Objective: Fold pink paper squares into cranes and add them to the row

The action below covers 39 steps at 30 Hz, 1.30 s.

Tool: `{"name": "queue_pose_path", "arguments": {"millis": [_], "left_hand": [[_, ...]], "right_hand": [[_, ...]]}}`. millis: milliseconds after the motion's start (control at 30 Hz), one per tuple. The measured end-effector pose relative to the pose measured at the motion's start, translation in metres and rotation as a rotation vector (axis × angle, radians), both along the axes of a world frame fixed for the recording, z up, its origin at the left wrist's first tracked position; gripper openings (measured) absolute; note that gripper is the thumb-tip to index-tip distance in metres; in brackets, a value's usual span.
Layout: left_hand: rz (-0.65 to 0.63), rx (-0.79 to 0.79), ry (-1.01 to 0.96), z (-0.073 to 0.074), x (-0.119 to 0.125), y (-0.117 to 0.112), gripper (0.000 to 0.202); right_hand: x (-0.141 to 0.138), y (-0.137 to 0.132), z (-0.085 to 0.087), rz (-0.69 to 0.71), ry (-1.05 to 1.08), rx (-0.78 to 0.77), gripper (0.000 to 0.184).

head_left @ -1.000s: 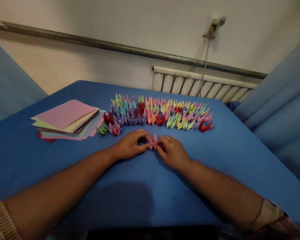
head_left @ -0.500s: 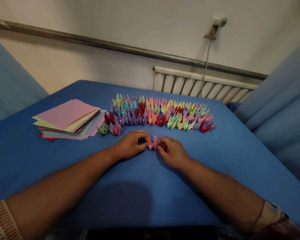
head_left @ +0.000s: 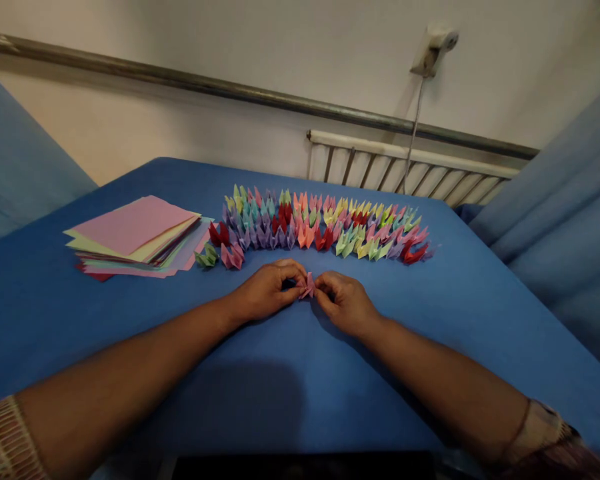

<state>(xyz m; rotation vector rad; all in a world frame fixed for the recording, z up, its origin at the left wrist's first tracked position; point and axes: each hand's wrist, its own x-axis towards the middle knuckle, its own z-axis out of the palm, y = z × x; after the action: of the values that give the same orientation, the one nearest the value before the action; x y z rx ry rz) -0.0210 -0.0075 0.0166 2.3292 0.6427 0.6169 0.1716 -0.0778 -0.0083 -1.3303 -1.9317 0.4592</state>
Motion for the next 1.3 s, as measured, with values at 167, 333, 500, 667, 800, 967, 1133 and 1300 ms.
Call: {"name": "queue_pose_path", "arguments": {"millis": [167,333,500,667,800,967,1133,1300], "left_hand": [[0.037,-0.012,0.004,0.0,0.0004,0.0016,0.013],[0.07,-0.064,-0.012,-0.0018,0.0006,0.0027,0.013],[0.059,-0.061,-0.005,-0.0024,-0.0005,0.0037,0.014],[0.056,-0.059,0.0,-0.0007,0.0001,0.0022,0.014],[0.057,-0.11,-0.007,0.0005,-0.0005,0.002,0.009],[0.097,-0.188,-0.028,0.002,-0.0022,0.0032,0.024],[0.072,-0.186,-0.07,0.0042,-0.0014,0.0027,0.014],[0.074,-0.135,-0.044,0.0046,-0.0024,0.0051,0.013]], "right_hand": [[0.0003,0.0005,-0.0012,-0.055,-0.012,-0.04,0.007],[0.0008,0.0017,-0.0017,-0.083,0.0,-0.098,0.006],[0.0006,0.0013,0.001,-0.082,-0.022,-0.113,0.007],[0.0004,0.0015,0.0002,-0.073,-0.016,-0.124,0.008],[0.0008,0.0005,-0.0008,-0.084,-0.021,-0.116,0.007],[0.0004,-0.0015,0.0016,-0.06,-0.009,-0.118,0.013],[-0.0008,-0.0011,0.0016,-0.088,0.027,-0.139,0.014],[-0.0008,-0.0002,-0.0014,-0.072,0.064,-0.115,0.012]]}}
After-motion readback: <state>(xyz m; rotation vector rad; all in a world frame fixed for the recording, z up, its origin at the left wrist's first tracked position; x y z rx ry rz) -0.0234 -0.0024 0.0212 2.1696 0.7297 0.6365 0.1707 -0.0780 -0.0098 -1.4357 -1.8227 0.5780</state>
